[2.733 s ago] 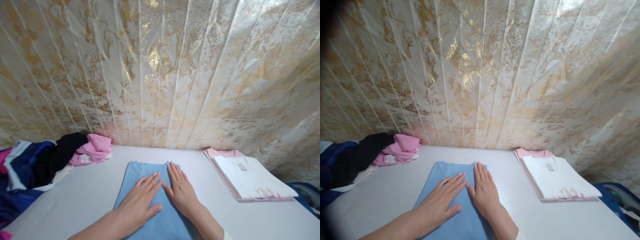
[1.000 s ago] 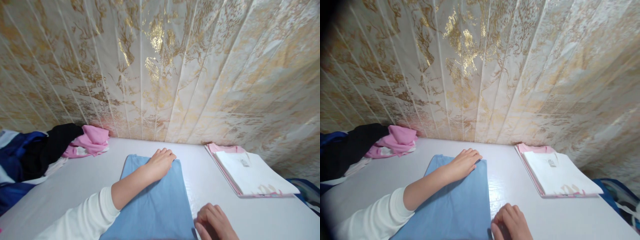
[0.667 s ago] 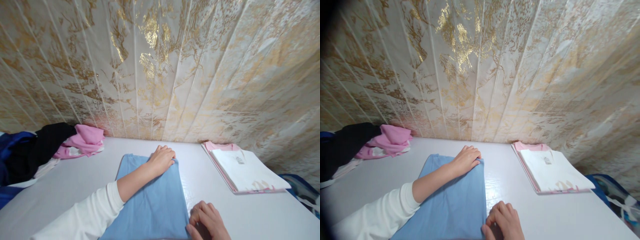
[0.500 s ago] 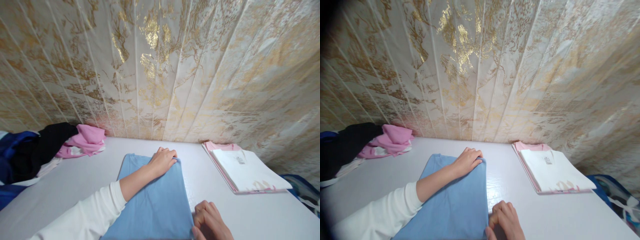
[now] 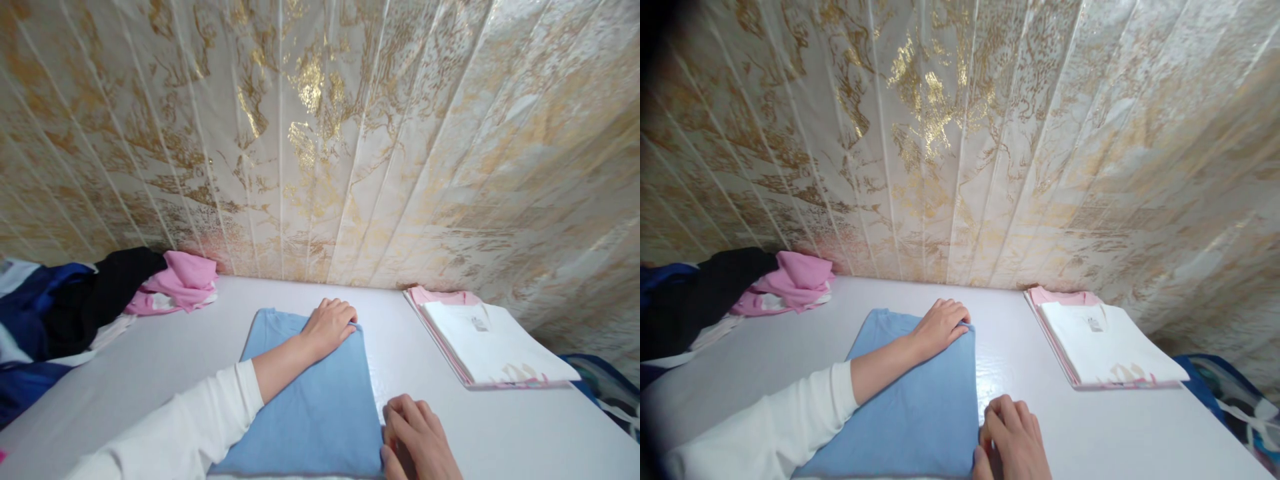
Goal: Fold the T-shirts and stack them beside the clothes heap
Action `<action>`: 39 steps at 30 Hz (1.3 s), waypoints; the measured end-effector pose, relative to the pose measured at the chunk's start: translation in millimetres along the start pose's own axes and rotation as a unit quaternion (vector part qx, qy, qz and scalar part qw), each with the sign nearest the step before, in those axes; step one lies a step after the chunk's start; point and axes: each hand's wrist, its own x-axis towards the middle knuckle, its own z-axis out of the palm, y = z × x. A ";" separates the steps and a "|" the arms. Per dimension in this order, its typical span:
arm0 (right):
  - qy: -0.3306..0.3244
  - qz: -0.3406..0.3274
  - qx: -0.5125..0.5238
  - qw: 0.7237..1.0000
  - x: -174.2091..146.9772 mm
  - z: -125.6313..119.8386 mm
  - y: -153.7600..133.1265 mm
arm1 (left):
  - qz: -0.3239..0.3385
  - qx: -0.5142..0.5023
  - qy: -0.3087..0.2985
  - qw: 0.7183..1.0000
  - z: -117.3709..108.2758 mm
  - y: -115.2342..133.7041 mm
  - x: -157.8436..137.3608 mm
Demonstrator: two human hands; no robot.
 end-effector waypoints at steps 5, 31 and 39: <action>0.043 -0.031 0.062 0.997 17.3 -18.9 -8.8 | 0.009 -0.003 0.008 1.000 -28.0 21.8 -24.1; -0.066 -0.034 -0.108 0.991 43.0 30.3 -48.9 | -0.180 0.080 -0.003 0.981 -52.8 47.5 -279.4; -0.080 -0.124 -0.070 0.987 33.7 40.9 -78.1 | -0.315 0.035 0.122 0.940 -69.0 46.8 -272.5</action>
